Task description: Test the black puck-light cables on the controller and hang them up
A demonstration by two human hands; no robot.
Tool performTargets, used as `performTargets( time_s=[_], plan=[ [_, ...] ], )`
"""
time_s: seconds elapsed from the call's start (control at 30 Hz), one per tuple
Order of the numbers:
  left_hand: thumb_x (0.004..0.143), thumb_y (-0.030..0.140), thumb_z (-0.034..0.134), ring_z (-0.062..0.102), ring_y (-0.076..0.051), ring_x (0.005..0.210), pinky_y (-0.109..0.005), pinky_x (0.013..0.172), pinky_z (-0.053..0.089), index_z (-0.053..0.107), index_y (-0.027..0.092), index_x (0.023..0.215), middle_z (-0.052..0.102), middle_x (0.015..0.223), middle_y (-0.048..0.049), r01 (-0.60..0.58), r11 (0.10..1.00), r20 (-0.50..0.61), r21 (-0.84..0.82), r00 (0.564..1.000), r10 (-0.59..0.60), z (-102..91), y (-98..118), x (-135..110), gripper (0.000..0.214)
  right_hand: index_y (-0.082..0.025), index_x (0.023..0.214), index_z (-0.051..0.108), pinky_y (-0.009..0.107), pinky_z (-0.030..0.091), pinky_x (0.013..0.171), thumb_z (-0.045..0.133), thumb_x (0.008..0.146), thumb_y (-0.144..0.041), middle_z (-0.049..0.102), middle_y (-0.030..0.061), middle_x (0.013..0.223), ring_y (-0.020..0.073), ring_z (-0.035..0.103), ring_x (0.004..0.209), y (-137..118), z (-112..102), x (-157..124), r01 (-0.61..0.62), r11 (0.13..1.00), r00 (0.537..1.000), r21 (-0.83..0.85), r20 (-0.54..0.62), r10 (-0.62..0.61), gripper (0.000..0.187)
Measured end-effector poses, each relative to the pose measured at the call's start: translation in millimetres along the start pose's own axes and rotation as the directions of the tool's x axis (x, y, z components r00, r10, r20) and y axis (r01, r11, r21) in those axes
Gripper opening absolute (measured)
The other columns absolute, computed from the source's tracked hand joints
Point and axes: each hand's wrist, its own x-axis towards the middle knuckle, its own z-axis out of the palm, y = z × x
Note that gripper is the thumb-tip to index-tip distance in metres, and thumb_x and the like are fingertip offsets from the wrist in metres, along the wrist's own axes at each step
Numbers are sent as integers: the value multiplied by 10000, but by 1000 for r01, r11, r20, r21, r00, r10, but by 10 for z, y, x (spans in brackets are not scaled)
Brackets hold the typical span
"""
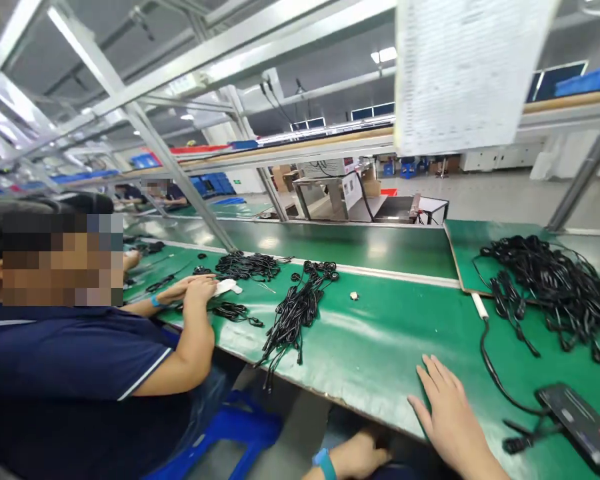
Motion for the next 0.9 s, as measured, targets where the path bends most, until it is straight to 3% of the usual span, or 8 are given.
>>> performTargets(
  time_s=[0.1, 0.23, 0.33, 0.4, 0.5, 0.67, 0.8, 0.9],
  plan=[
    [772, 488, 841, 698, -308, 1023, -498, 958, 543, 759, 240, 1095, 753, 1066, -112, 157, 972, 36, 176, 986, -165, 106, 165, -278, 415, -165, 1380, 653, 537, 432, 1167, 507, 1001, -564, 504, 128, 1556, 335, 457, 1456, -63, 1, 10, -56, 996, 997, 69, 48, 53, 569],
    [773, 552, 816, 725, -283, 1018, -458, 985, 529, 718, 194, 1177, 769, 1101, -136, 104, 987, 96, 121, 989, -116, -86, 972, -528, 549, -154, 1381, 653, 543, 408, 1179, 526, 1000, -500, 502, 149, 1554, 339, 449, 1460, -77, 62, 9, -86, 989, 996, 122, 50, 80, 530],
    [857, 551, 722, 729, -271, 1022, -414, 940, 553, 656, 169, 1223, 753, 1152, -159, -28, 988, -146, 149, 988, 50, -407, 1655, -573, 534, -169, 1379, 658, 537, 407, 1179, 532, 996, -493, 499, 147, 1558, 340, 452, 1457, -89, 102, 7, -92, 985, 996, 148, 35, 88, 517],
    [898, 525, 651, 714, -266, 1074, -386, 937, 557, 630, 168, 1252, 734, 1201, -156, -24, 929, -412, 369, 892, 187, -719, 1972, -520, 504, -179, 1388, 652, 535, 407, 1179, 528, 998, -491, 492, 140, 1565, 339, 444, 1463, -100, 109, 2, -97, 981, 995, 167, 32, 93, 515],
    [903, 450, 618, 639, -283, 1233, -394, 1055, 496, 589, 138, 1308, 682, 1301, -180, 218, 763, -671, 608, 656, 347, -1282, 2219, -353, 512, -180, 1407, 637, 536, 401, 1185, 513, 1005, -488, 476, 134, 1579, 338, 427, 1476, -117, 78, -15, -109, 977, 993, 182, 54, 101, 522],
    [870, 493, 625, 404, -462, 1440, -609, 1157, 315, 445, 24, 1417, 465, 1479, -352, 533, 673, -854, 512, 399, 334, -2064, 2359, -54, 743, -195, 1416, 633, 532, 401, 1186, 490, 1015, -500, 453, 113, 1598, 338, 413, 1486, -123, 0, -63, -114, 977, 992, 183, 77, 101, 524],
    [809, 582, 670, 405, -546, 1405, -672, 1106, 313, 485, -15, 1331, 481, 1407, -418, 669, 624, -915, 404, 285, 286, -2473, 2464, 142, 814, -211, 1410, 643, 507, 463, 1133, 488, 1014, -522, 477, 99, 1578, 336, 473, 1447, -91, -1, -83, -68, 991, 998, 116, 25, 65, 527],
    [699, 584, 781, 523, -531, 1311, -624, 1063, 386, 590, 48, 1190, 581, 1325, -383, 720, 592, -933, 361, 289, 216, -2819, 2529, 246, 752, -236, 1396, 657, 469, 529, 1055, 526, 997, -530, 495, 86, 1561, 329, 539, 1392, -60, 6, -84, -7, 999, 999, 48, -51, 9, 513]
  ],
)
